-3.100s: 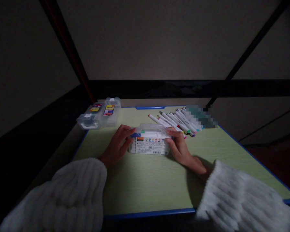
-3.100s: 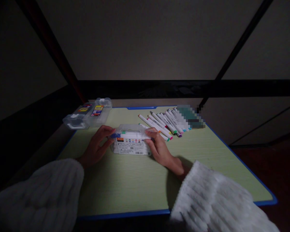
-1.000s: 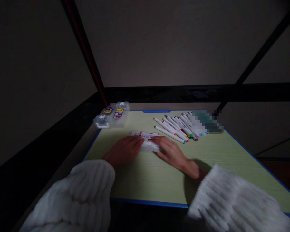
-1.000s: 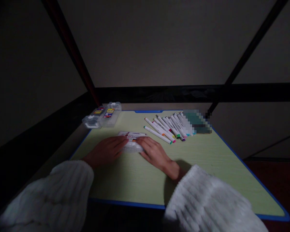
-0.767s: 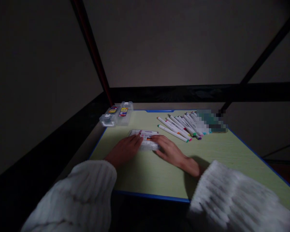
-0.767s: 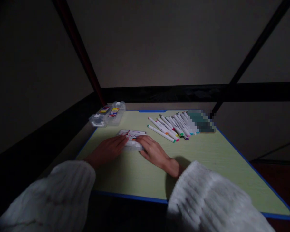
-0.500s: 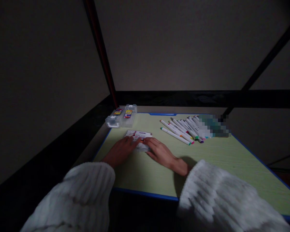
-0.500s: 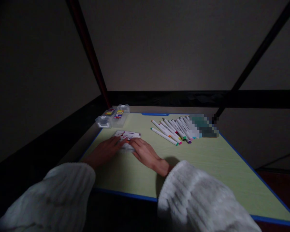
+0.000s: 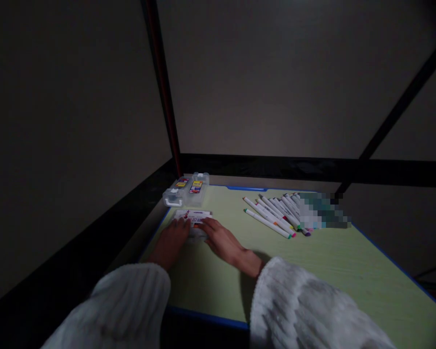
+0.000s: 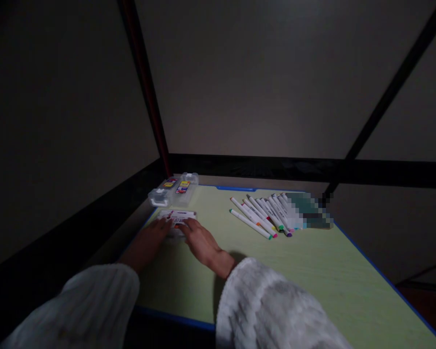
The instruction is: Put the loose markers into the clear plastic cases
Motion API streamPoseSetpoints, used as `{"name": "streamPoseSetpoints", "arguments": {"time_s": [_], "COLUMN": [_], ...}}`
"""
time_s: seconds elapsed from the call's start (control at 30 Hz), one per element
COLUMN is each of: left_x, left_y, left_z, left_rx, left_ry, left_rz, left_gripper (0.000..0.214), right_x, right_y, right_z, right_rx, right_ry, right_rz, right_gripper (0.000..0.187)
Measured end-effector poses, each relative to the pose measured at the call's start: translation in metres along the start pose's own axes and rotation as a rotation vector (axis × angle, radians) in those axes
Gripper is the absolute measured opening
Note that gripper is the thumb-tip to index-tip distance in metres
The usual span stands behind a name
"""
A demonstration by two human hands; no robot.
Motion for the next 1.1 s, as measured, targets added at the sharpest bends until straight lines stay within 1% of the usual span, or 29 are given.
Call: {"name": "streamPoseSetpoints", "arguments": {"time_s": [0.1, 0.2, 0.27, 0.33, 0.43, 0.57, 0.73, 0.83, 0.97, 1.03, 1.1], "left_x": [0.001, 0.003, 0.004, 0.004, 0.003, 0.004, 0.002, 0.003, 0.015, 0.025, 0.034], "left_y": [0.000, 0.000, 0.000, 0.000, -0.001, -0.007, -0.011, -0.012, -0.015, -0.017, -0.020], "left_z": [0.002, 0.005, 0.007, 0.008, 0.009, 0.008, 0.008, 0.010, 0.017, 0.022, 0.026], "left_rx": [-0.052, -0.057, -0.092, -0.095, -0.103, -0.148, -0.122, -0.102, -0.098, -0.094, -0.065], "left_ry": [0.014, 0.018, -0.035, -0.071, -0.094, -0.117, -0.176, -0.182, -0.196, -0.189, -0.185], "left_rz": [-0.006, -0.056, -0.026, -0.005, -0.011, -0.006, 0.035, 0.024, -0.005, -0.059, -0.087], "left_gripper": [0.051, 0.054, 0.054, 0.054, 0.053, 0.052, 0.052, 0.054, 0.054, 0.053, 0.053], "right_x": [0.000, 0.004, 0.009, 0.015, 0.023, 0.026, 0.028, 0.029, 0.030, 0.031, 0.032], "right_y": [-0.005, -0.009, -0.011, -0.012, -0.013, -0.013, -0.014, -0.015, -0.018, -0.019, -0.019], "right_z": [0.003, 0.004, 0.003, 0.001, -0.003, -0.004, -0.001, 0.000, -0.001, -0.002, -0.002], "right_rx": [0.012, 0.016, 0.006, -0.015, -0.031, -0.063, -0.083, -0.070, -0.115, -0.147, -0.140], "right_ry": [-0.006, -0.001, 0.003, 0.000, 0.007, 0.035, 0.054, 0.063, 0.095, 0.121, 0.142], "right_rz": [0.020, 0.012, 0.007, 0.000, 0.003, 0.020, -0.007, -0.017, -0.026, -0.028, -0.039], "right_gripper": [0.052, 0.049, 0.048, 0.048, 0.048, 0.046, 0.046, 0.044, 0.043, 0.043, 0.043]}}
Point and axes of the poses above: each hand's wrist, its own y-axis away from the middle knuckle, its own x-axis out of the palm, z = x × y, the point moved 1 cm from there along -y, towards the middle knuckle, and after that the axes turned 14 degrees about -x, right-handed, at the moved point
